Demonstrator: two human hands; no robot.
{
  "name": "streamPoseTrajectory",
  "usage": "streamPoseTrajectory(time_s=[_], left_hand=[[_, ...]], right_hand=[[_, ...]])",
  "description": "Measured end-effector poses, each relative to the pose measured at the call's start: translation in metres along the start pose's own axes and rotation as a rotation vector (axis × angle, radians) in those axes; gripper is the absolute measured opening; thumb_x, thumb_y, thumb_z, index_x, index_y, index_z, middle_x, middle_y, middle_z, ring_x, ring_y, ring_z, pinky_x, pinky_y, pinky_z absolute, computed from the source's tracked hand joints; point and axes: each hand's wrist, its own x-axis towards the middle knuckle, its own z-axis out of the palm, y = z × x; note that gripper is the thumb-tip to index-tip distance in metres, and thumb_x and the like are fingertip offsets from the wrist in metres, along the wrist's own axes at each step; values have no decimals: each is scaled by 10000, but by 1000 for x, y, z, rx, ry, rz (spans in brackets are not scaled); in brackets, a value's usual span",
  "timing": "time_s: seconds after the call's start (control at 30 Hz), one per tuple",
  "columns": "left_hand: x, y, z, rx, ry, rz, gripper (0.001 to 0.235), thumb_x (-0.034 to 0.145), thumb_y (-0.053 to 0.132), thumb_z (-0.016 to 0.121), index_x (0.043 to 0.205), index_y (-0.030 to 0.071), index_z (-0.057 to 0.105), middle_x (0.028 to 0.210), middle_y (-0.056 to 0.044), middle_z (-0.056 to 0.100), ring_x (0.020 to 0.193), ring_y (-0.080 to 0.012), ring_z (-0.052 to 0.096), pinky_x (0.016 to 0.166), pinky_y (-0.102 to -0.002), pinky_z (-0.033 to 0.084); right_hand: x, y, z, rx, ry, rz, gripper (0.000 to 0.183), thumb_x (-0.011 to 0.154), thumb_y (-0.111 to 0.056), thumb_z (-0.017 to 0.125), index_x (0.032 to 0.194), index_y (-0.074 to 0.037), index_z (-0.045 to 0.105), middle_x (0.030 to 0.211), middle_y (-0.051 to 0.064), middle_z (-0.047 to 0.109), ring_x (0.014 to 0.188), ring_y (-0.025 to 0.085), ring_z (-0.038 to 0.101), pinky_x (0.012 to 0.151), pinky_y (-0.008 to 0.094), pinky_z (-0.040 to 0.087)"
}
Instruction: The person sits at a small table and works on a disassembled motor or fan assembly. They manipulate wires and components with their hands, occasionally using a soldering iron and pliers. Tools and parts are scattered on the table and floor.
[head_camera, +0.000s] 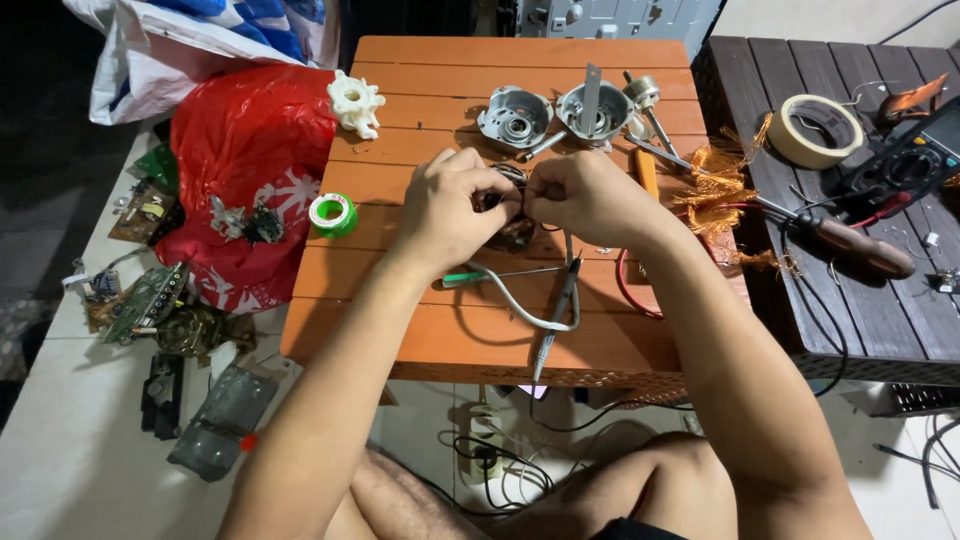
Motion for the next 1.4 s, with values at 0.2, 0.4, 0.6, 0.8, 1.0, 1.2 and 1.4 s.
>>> streamPoseTrajectory(time_s=[0.2, 0.4, 0.6, 0.8, 1.0, 1.2, 1.4], left_hand=[[8, 1, -4, -8, -192, -131, 150, 728, 292, 813, 851, 209, 791, 763, -41, 607, 820, -282, 647, 808, -436, 522], [25, 6, -17, 2, -411, -276, 145, 696, 363, 787, 835, 331, 814, 827, -24, 665, 880, -290, 671, 878, -456, 543], [32, -1, -13, -27, -506, -312, 221, 666, 316, 796, 877, 251, 813, 741, -26, 594, 803, -227, 645, 816, -428, 524], [37, 5, -17, -24, -569, -331, 228, 674, 317, 807, 888, 238, 814, 744, -25, 619, 814, -224, 658, 821, -418, 528], [44, 23, -29, 38, -634, -383, 189, 710, 304, 795, 896, 309, 825, 761, 5, 639, 861, -215, 674, 890, -412, 536], [50, 42, -38, 155, -655, -377, 160, 732, 289, 763, 862, 358, 826, 823, 33, 719, 952, -240, 711, 936, -412, 535], [55, 55, -44, 228, -679, -367, 182, 764, 286, 720, 878, 379, 827, 779, -35, 735, 998, -315, 706, 946, -453, 551]], right_hand=[[-11, -25, -4, 50, 105, -23, 230, 936, -225, 712, 838, -18, 728, 548, 104, 508, 578, 246, 517, 597, 384, 411], [0, 7, 0, 108, 297, -49, 251, 1000, -262, 699, 844, -66, 707, 543, 56, 484, 574, 190, 493, 587, 339, 383], [9, 27, 1, 107, 311, -13, 306, 1011, -343, 703, 845, -86, 708, 544, 58, 513, 553, 211, 521, 592, 347, 396], [7, 23, 1, 116, 289, 10, 281, 992, -338, 710, 860, -91, 723, 536, 51, 526, 530, 201, 572, 608, 330, 443], [8, 24, 1, 68, 280, 13, 333, 994, -380, 710, 847, -82, 718, 558, 79, 526, 577, 270, 578, 630, 392, 432], [8, 23, -1, 35, 274, -1, 344, 1006, -391, 693, 854, -83, 720, 572, 84, 538, 603, 269, 583, 638, 393, 428], [9, 24, -1, 36, 272, -7, 341, 1015, -378, 682, 866, -75, 728, 552, 86, 545, 555, 275, 601, 605, 384, 442]])
